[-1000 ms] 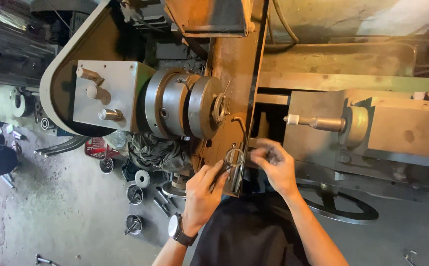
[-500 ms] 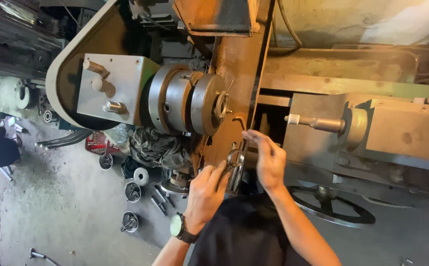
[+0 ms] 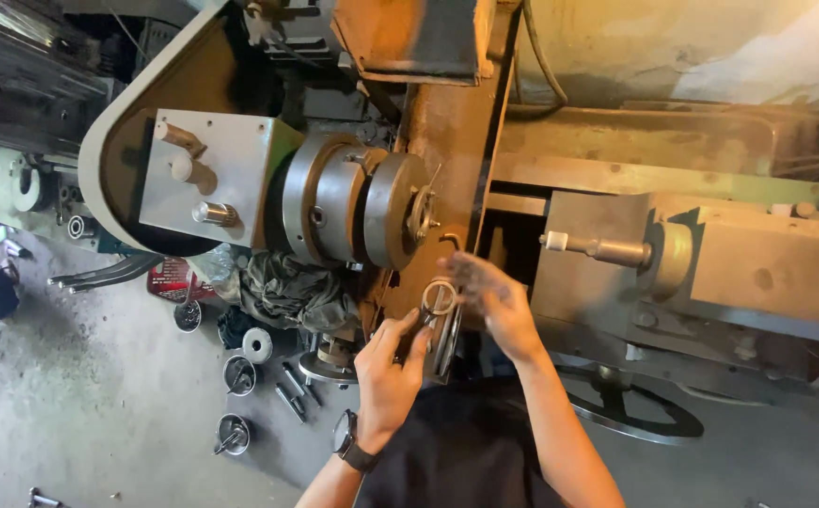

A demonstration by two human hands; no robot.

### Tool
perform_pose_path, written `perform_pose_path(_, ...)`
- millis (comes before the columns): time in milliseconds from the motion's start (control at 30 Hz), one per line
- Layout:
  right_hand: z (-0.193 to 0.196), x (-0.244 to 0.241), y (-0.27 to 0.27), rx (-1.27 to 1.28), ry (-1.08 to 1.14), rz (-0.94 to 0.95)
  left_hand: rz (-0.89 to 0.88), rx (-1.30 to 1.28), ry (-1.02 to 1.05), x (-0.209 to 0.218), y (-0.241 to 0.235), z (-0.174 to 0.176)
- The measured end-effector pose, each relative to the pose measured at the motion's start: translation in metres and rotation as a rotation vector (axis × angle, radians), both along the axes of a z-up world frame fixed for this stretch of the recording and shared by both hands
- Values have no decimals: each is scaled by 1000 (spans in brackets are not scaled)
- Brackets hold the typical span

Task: Cleaning motorcycle engine components and setting up a lathe for machining.

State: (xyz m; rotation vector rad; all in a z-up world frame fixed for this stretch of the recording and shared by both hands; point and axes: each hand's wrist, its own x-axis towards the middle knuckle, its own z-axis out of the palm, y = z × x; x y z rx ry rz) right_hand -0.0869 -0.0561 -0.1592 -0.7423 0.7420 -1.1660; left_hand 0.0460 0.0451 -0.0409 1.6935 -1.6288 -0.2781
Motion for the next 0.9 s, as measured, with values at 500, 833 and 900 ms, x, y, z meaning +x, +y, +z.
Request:
perform_pose_path(500, 0, 26, -3, -30, -59, 277, -351, 140, 130, 23, -52, 71)
perform_pose_path(833, -14, 6, 0, 91, 19, 155, -194, -37, 96, 52, -107, 99)
perform_pose_path(900, -13, 6, -2, 90, 0, 145, -208, -31, 53, 57, -119, 90)
